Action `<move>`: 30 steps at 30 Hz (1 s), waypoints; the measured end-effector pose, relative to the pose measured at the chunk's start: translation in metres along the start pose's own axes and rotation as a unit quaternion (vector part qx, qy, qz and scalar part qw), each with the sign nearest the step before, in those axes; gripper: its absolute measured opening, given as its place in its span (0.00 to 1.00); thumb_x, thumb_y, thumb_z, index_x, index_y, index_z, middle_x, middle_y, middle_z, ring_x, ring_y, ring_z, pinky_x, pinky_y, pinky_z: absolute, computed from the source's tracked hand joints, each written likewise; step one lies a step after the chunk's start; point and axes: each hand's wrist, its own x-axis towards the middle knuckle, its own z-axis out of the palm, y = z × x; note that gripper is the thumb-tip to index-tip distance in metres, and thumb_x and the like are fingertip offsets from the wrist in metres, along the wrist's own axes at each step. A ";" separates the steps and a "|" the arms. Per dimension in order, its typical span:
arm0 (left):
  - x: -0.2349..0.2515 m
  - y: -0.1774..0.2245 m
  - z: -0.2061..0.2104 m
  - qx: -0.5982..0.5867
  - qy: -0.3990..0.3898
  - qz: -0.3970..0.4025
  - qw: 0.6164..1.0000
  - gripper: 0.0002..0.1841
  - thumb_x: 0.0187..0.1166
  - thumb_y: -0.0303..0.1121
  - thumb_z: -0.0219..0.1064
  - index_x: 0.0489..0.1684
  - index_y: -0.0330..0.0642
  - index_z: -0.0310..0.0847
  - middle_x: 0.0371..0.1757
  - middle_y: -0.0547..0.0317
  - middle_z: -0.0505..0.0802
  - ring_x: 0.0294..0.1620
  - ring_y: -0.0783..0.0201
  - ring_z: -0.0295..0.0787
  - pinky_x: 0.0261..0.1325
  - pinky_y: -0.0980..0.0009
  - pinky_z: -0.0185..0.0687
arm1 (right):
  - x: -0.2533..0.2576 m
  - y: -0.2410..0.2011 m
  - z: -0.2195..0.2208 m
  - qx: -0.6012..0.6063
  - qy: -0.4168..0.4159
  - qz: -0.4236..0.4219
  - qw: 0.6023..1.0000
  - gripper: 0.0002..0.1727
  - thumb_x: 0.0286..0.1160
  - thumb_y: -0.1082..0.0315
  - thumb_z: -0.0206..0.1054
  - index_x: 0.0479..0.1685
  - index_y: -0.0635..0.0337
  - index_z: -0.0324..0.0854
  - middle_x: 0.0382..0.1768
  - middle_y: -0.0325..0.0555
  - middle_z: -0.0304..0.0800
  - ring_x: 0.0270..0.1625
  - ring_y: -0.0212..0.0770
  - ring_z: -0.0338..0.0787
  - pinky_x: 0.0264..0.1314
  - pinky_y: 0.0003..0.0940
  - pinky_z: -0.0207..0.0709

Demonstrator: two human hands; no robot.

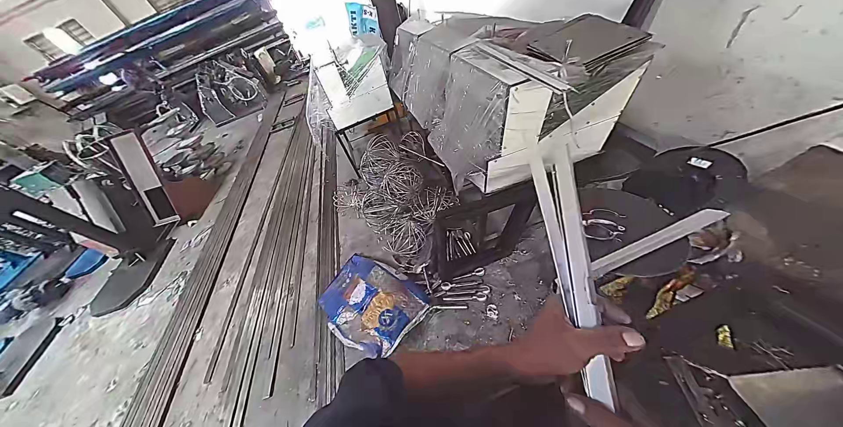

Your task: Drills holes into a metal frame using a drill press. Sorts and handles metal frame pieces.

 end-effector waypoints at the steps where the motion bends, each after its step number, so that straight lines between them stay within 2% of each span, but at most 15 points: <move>1: 0.001 -0.003 -0.005 0.012 0.034 -0.005 0.999 0.06 0.77 0.23 0.67 0.47 0.32 0.83 0.28 0.64 0.89 0.27 0.74 0.83 0.39 0.75 0.84 | 0.003 -0.003 0.006 -0.049 0.048 0.000 0.998 0.08 0.72 0.64 0.69 0.45 0.53 0.78 0.23 0.33 0.88 0.20 0.34 0.88 0.23 0.35 0.87; 3: -0.001 -0.004 -0.015 0.047 0.097 -0.015 0.994 0.06 0.78 0.24 0.68 0.47 0.34 0.82 0.27 0.64 0.88 0.26 0.74 0.83 0.36 0.74 0.84 | 0.006 -0.007 0.016 -0.162 0.120 -0.009 0.979 0.23 0.71 0.66 0.73 0.62 0.64 0.74 0.31 0.43 0.91 0.27 0.41 0.92 0.31 0.44 0.91; 5: 0.000 -0.007 -0.021 0.082 0.153 -0.027 0.984 0.11 0.78 0.28 0.71 0.53 0.35 0.83 0.29 0.63 0.89 0.26 0.73 0.85 0.36 0.73 0.86 | 0.004 -0.008 0.019 -0.297 0.162 -0.010 0.941 0.39 0.70 0.59 0.78 0.80 0.64 0.68 0.43 0.51 0.95 0.38 0.47 0.96 0.44 0.52 0.92; 8: 0.003 -0.018 -0.026 0.093 0.216 -0.013 0.972 0.12 0.78 0.29 0.72 0.53 0.32 0.81 0.24 0.62 0.87 0.20 0.71 0.82 0.30 0.72 0.84 | -0.001 -0.006 0.033 -0.493 0.198 0.013 0.847 0.49 0.69 0.47 0.76 0.90 0.57 0.60 0.44 0.58 0.94 0.42 0.61 0.94 0.45 0.69 0.84; 10: 0.008 -0.022 -0.028 0.096 0.237 0.005 0.967 0.14 0.79 0.32 0.71 0.54 0.31 0.81 0.23 0.60 0.85 0.19 0.70 0.79 0.28 0.72 0.81 | 0.001 -0.003 0.042 -0.542 0.221 0.030 0.810 0.45 0.72 0.46 0.72 0.89 0.58 0.62 0.41 0.58 0.94 0.40 0.63 0.95 0.42 0.69 0.85; 11: 0.010 -0.023 -0.029 0.094 0.226 0.013 0.970 0.18 0.79 0.34 0.71 0.58 0.29 0.80 0.26 0.59 0.85 0.21 0.70 0.80 0.30 0.72 0.82 | 0.002 -0.001 0.039 -0.536 0.228 0.020 0.812 0.40 0.75 0.49 0.68 0.85 0.59 0.66 0.38 0.55 0.94 0.37 0.60 0.95 0.40 0.64 0.86; 13: 0.007 -0.025 -0.032 0.076 0.177 0.016 0.981 0.26 0.81 0.42 0.66 0.68 0.28 0.73 0.32 0.61 0.87 0.29 0.71 0.84 0.40 0.72 0.86 | -0.002 -0.005 0.023 -0.407 0.181 0.026 0.895 0.33 0.81 0.53 0.65 0.85 0.55 0.68 0.36 0.46 0.92 0.31 0.46 0.92 0.37 0.48 0.89; 16: -0.003 -0.026 -0.042 0.026 0.082 0.000 0.996 0.34 0.92 0.55 0.43 0.78 0.30 0.66 0.40 0.61 0.91 0.37 0.71 0.88 0.43 0.72 0.87 | -0.009 -0.004 -0.002 -0.077 0.048 -0.004 0.996 0.25 0.81 0.54 0.65 0.74 0.52 0.74 0.32 0.42 0.89 0.20 0.35 0.82 0.20 0.30 0.79; 18: -0.012 -0.032 -0.048 0.007 0.041 0.007 0.999 0.32 0.89 0.55 0.55 0.73 0.32 0.69 0.42 0.60 0.94 0.39 0.70 0.91 0.45 0.71 0.89 | -0.011 0.002 -0.012 0.008 -0.016 -0.027 0.999 0.20 0.81 0.52 0.66 0.67 0.50 0.77 0.33 0.40 0.90 0.18 0.31 0.81 0.17 0.26 0.76; 19: -0.013 -0.034 -0.049 -0.007 0.017 0.023 1.000 0.24 0.88 0.46 0.62 0.68 0.34 0.71 0.41 0.59 0.94 0.40 0.68 0.92 0.48 0.68 0.90 | -0.010 0.005 -0.015 0.019 -0.037 -0.034 0.999 0.19 0.82 0.52 0.66 0.64 0.49 0.78 0.34 0.39 0.91 0.17 0.29 0.80 0.16 0.24 0.76; 22: -0.015 -0.029 -0.046 -0.001 0.010 0.046 0.999 0.15 0.85 0.33 0.66 0.62 0.35 0.72 0.36 0.60 0.93 0.36 0.68 0.92 0.45 0.68 0.91 | -0.006 0.011 -0.018 -0.007 -0.028 -0.045 0.999 0.22 0.83 0.46 0.64 0.63 0.50 0.81 0.37 0.39 0.93 0.21 0.31 0.85 0.21 0.27 0.82; 24: -0.009 -0.021 -0.045 0.061 0.068 0.057 0.994 0.16 0.84 0.30 0.65 0.62 0.31 0.70 0.37 0.59 0.92 0.36 0.69 0.92 0.45 0.69 0.91 | -0.002 0.008 -0.015 -0.093 0.039 -0.043 0.994 0.27 0.87 0.42 0.57 0.67 0.54 0.82 0.47 0.39 0.95 0.39 0.34 0.94 0.42 0.34 0.92; 26: 0.009 -0.008 -0.051 0.136 0.134 0.065 0.979 0.20 0.84 0.30 0.62 0.68 0.26 0.69 0.43 0.56 0.90 0.40 0.68 0.90 0.48 0.69 0.91 | 0.001 0.010 -0.014 -0.186 0.102 -0.081 0.974 0.32 0.91 0.42 0.47 0.79 0.55 0.77 0.64 0.37 0.92 0.61 0.31 0.91 0.68 0.34 0.85; 28: 0.041 0.012 -0.066 0.194 0.171 0.072 0.963 0.23 0.85 0.31 0.62 0.74 0.26 0.68 0.48 0.49 0.91 0.42 0.64 0.91 0.49 0.65 0.92 | -0.003 0.017 -0.019 -0.239 0.145 -0.152 0.948 0.33 0.92 0.45 0.48 0.81 0.60 0.74 0.64 0.42 0.91 0.59 0.37 0.92 0.63 0.39 0.89; 30: 0.083 0.036 -0.087 0.249 0.199 0.064 0.946 0.23 0.87 0.38 0.64 0.75 0.34 0.71 0.46 0.49 0.92 0.39 0.61 0.92 0.44 0.61 0.93 | -0.027 0.017 -0.019 -0.263 0.188 -0.172 0.931 0.27 0.88 0.54 0.60 0.79 0.61 0.75 0.60 0.43 0.93 0.53 0.37 0.95 0.55 0.38 0.92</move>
